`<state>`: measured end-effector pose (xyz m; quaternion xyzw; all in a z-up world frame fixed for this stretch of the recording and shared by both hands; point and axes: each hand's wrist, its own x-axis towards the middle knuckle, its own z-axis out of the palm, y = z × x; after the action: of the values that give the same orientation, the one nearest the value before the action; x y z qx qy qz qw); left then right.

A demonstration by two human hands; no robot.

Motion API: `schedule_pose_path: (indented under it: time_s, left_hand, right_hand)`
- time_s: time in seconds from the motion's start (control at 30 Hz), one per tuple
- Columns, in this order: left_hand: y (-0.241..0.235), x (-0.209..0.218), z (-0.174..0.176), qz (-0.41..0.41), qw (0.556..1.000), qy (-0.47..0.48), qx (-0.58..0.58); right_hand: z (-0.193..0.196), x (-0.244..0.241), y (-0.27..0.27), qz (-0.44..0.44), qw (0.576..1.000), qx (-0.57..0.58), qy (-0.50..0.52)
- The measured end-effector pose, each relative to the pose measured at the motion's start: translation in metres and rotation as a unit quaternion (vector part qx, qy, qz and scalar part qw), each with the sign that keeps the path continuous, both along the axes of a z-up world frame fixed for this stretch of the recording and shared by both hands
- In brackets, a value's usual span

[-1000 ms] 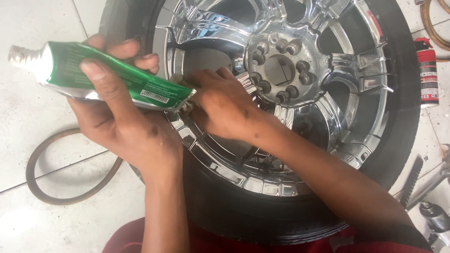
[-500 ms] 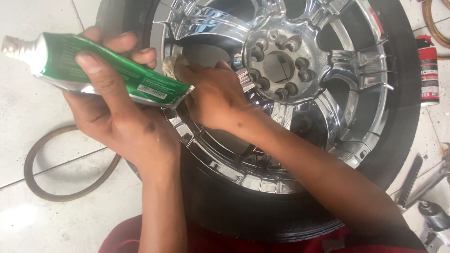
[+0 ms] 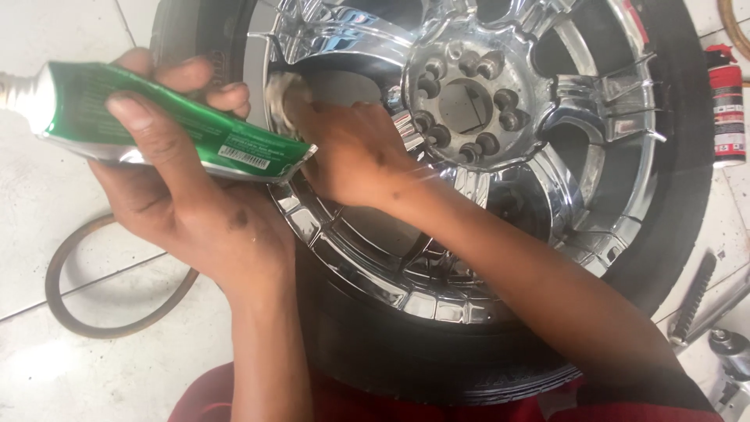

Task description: The person applies a cleaning paste from a green tube onto a chrome car wheel and wipes it with a cloth. The person works on the wheel while sitting on the floor, repeatedly applying paste and wiping different sections of the rim.

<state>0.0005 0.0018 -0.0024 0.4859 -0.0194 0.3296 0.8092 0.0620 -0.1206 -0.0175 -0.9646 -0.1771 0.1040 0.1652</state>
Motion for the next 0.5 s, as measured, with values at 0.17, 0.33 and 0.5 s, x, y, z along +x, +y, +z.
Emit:
schedule_pose_path:
  time_s: [0.17,0.33,0.5]
  left_hand:
    - [0.0,-0.001,0.002,0.004,1.0,0.007,0.01]
    - [0.0,-0.003,0.011,-0.007,0.999,0.028,-0.036]
    - [0.0,-0.001,0.01,-0.01,0.998,0.033,-0.045]
  right_hand:
    - [-0.014,-0.007,-0.006,0.13,0.956,0.125,-0.23]
    - [0.012,-0.004,0.007,0.031,0.999,0.014,-0.038]
    - [-0.002,-0.006,-0.001,0.138,0.977,0.089,-0.137]
